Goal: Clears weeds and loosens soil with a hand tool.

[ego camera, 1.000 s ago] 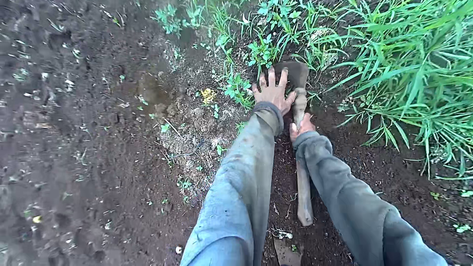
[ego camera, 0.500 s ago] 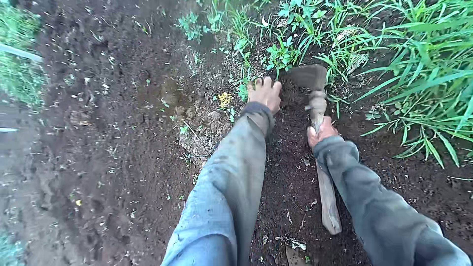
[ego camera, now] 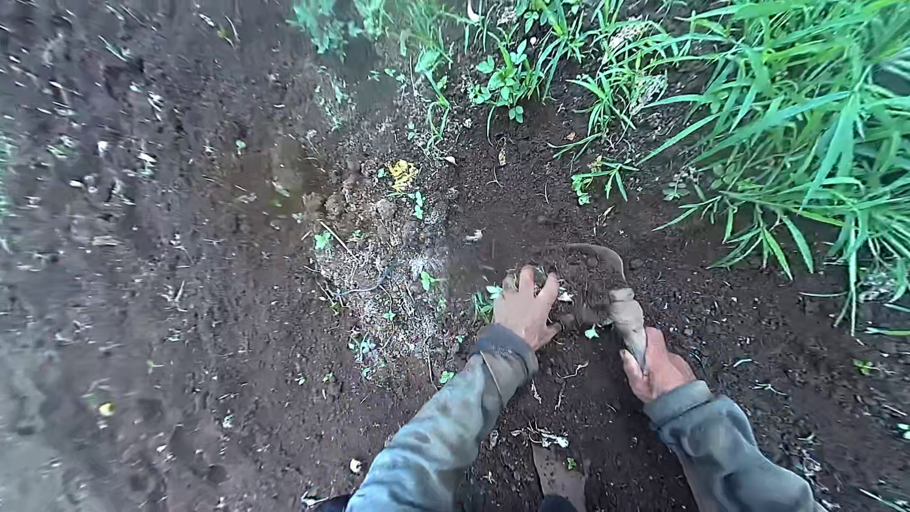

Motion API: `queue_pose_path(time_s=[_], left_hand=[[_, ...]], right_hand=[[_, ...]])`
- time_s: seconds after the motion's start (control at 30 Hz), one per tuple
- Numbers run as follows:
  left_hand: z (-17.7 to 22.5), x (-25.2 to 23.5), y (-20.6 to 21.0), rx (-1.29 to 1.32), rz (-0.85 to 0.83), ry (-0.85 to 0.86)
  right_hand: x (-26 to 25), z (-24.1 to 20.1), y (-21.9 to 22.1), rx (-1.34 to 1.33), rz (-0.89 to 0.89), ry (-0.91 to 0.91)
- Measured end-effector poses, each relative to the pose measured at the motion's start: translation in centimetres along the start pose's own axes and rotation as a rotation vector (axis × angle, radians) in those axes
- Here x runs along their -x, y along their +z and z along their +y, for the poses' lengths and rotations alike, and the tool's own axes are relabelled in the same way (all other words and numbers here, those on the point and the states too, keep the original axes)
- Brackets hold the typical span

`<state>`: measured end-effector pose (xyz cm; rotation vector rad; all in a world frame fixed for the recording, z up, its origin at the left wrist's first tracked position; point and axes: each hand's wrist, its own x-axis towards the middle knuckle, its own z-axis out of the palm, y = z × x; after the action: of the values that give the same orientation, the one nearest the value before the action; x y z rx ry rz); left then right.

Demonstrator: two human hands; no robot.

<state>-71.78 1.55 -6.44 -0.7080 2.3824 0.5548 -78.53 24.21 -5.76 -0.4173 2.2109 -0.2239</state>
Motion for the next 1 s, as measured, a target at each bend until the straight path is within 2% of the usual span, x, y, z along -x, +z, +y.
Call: queue_pose_path(time_s=[0.03,0.07,0.17,0.23,0.3,0.37,0.4,0.47,0.53,0.6,0.67,0.7,0.77,0.8,0.9,1.0], left_hand=[[0.3,-0.5,-1.2,-0.004,-0.065,0.014],[0.1,-1.5,-2.7,0.015,-0.052,0.011],[-1.1,-4.6,-8.7,0.125,0.131,-0.063],[-0.8,-6.9,-9.9,0.164,0.187,-0.031],[1.6,-7.9,-5.9,0.207,0.191,-0.015],[6.4,-4.6,0.0,0.155,0.207,0.054],[8.4,-1.9,2.5,0.133,0.126,0.144],[10.0,3.7,5.4,0.122,-0.159,0.284],[9.5,7.7,6.4,0.167,-0.303,0.279],[7.5,10.5,6.2,0.251,-0.315,0.174],[4.7,13.3,5.4,0.326,-0.304,0.043],[3.3,14.9,5.0,0.353,-0.294,-0.025],[-0.5,17.9,3.9,0.397,-0.197,-0.182],[-2.8,18.7,3.6,0.434,-0.107,-0.280],[-10.4,20.3,4.0,0.561,0.164,-0.529],[-16.9,16.5,2.9,0.568,0.427,-0.544]], right_hand=[[0.7,0.4,-0.8,0.013,0.100,-0.002],[1.5,0.5,-2.0,0.014,0.194,0.001],[2.7,0.5,-6.5,-0.009,0.475,-0.057],[2.6,0.6,-8.4,-0.054,0.589,-0.089],[1.4,0.0,-9.7,-0.142,0.548,-0.087],[-0.7,-1.2,-10.4,-0.282,0.441,-0.101],[-1.9,-2.1,-10.5,-0.365,0.392,-0.120],[-3.6,-5.6,-10.5,-0.528,0.265,-0.144],[-5.5,-9.9,-10.3,-0.579,0.162,-0.152],[-7.6,-14.2,-9.1,-0.558,0.067,-0.160],[-8.2,-16.9,-5.0,-0.409,-0.033,-0.181],[-7.1,-16.6,-2.0,-0.274,-0.091,-0.187],[-2.8,-12.6,3.5,0.013,-0.204,-0.205],[-1.0,-10.4,4.2,0.158,-0.246,-0.213],[3.5,-4.1,2.5,0.363,-0.320,-0.169],[4.1,-2.8,-1.7,0.312,-0.106,-0.237]])
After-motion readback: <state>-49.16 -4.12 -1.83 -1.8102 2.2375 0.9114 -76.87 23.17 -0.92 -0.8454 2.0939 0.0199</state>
